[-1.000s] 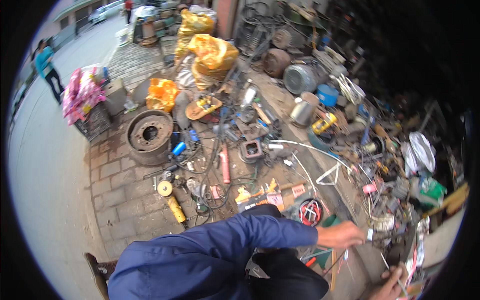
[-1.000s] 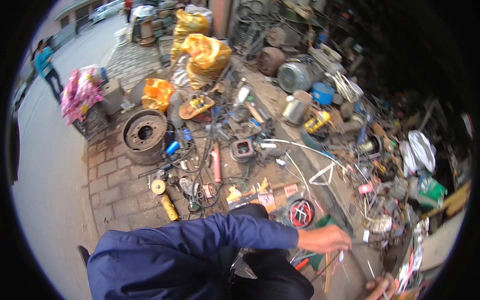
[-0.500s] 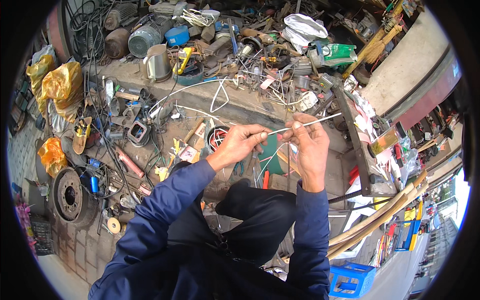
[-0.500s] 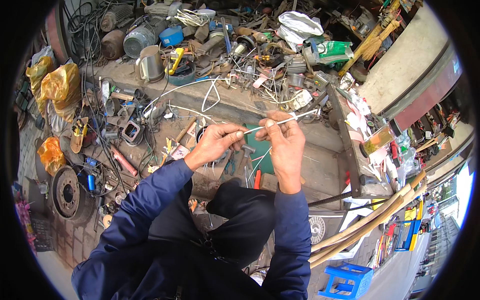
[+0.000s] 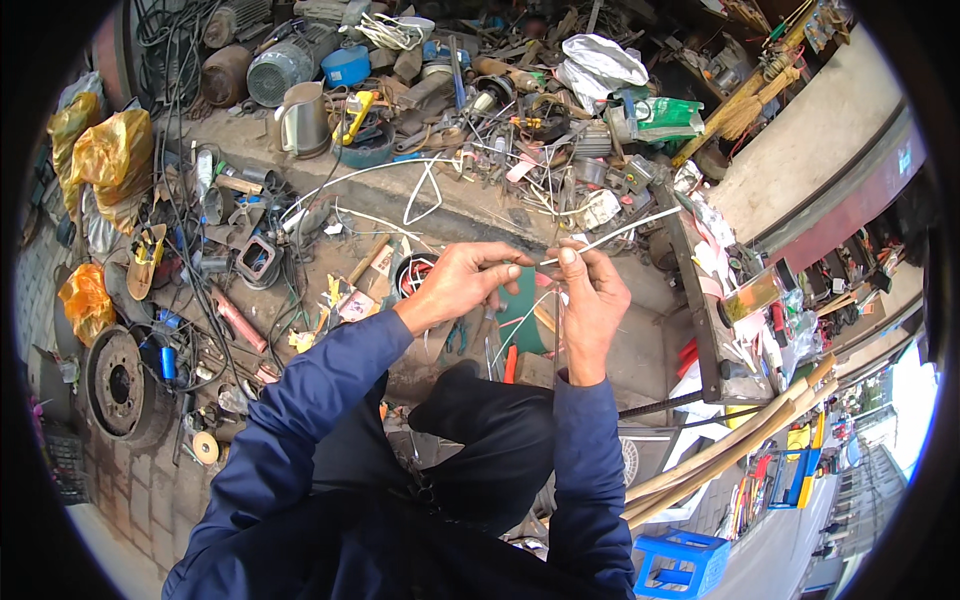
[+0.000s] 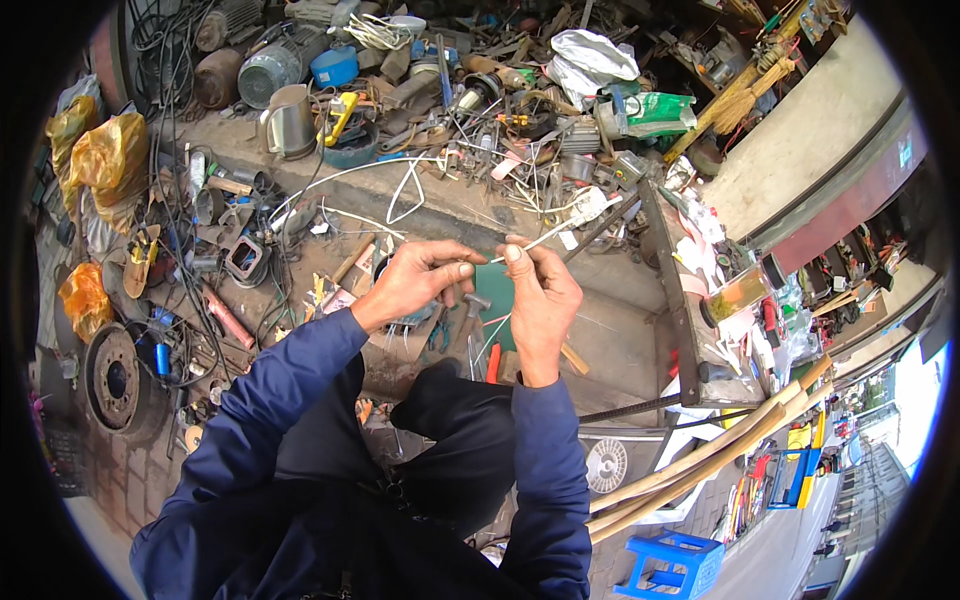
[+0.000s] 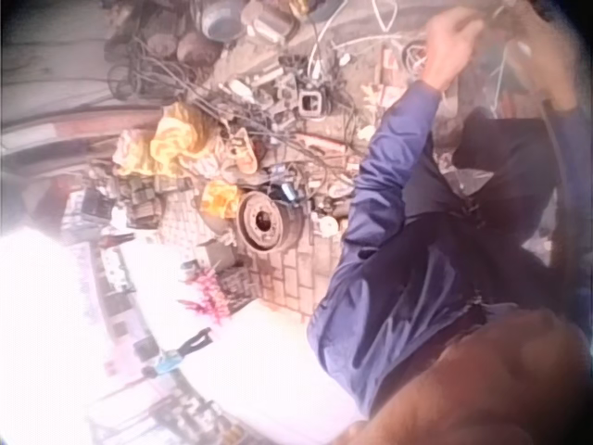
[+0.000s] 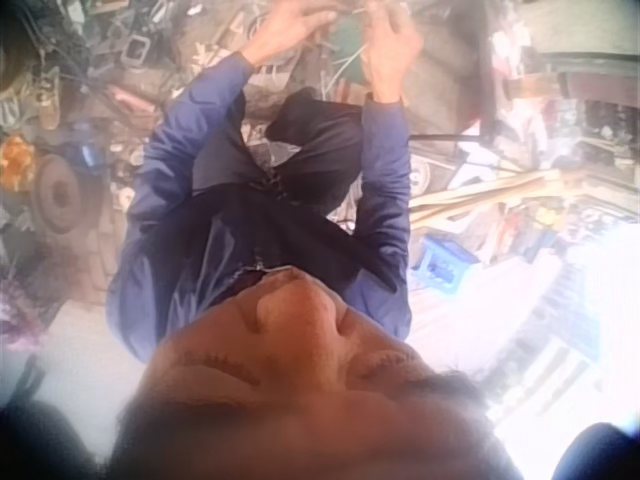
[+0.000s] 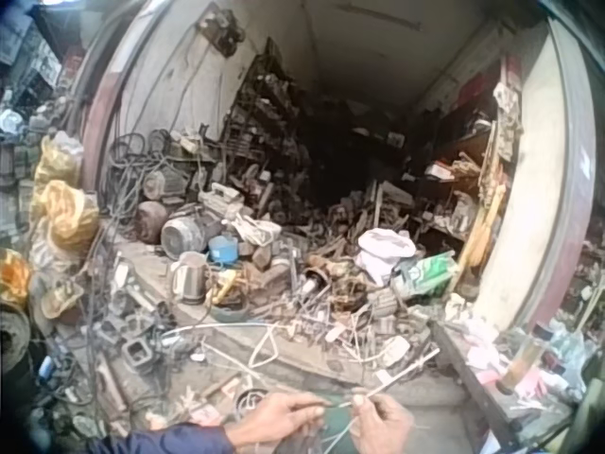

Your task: The person sits on a low stool and repeatedly strips the ends of white and red wires, then winds them into a cylindrical container. The person uses a pair of scissors to cut the wires and continues the process throughout the clip.

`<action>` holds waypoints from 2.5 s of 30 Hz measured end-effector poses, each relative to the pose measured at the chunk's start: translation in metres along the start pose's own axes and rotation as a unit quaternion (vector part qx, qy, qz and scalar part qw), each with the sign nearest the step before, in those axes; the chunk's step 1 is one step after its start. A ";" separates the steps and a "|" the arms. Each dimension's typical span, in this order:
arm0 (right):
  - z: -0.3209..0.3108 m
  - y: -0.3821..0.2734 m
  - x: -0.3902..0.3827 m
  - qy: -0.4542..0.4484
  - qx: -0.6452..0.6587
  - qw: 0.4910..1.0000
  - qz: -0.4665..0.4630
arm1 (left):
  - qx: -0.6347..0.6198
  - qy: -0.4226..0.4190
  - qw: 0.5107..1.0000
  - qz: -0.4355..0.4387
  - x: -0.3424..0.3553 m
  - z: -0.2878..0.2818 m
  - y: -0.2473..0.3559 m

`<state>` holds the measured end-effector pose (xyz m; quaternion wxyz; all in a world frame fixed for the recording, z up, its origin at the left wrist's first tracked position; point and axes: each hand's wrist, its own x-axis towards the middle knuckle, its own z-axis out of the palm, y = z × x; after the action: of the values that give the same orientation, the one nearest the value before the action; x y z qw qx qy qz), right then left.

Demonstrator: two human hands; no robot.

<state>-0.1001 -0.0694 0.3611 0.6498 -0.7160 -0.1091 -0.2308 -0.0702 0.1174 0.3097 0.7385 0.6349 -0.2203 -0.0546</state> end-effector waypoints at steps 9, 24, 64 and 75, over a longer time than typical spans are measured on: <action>0.013 0.002 0.001 0.010 0.043 0.999 -0.003 | 0.084 0.011 0.995 0.044 0.001 0.003 -0.002; 0.017 0.009 0.001 0.013 0.049 0.999 -0.006 | 0.101 0.022 0.993 0.054 0.000 0.007 0.000; 0.001 0.109 -0.012 -0.232 -0.166 0.945 0.162 | 0.364 -0.021 0.931 -0.017 -0.024 -0.033 -0.182; 0.011 0.200 -0.011 -0.381 -0.272 0.883 0.041 | 0.385 0.079 0.920 0.001 -0.024 -0.030 -0.181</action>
<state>-0.0164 -0.0831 0.1797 0.3466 -0.9013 -0.2514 0.0663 -0.0436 0.1194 0.1266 0.4525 0.8721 -0.1656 0.0855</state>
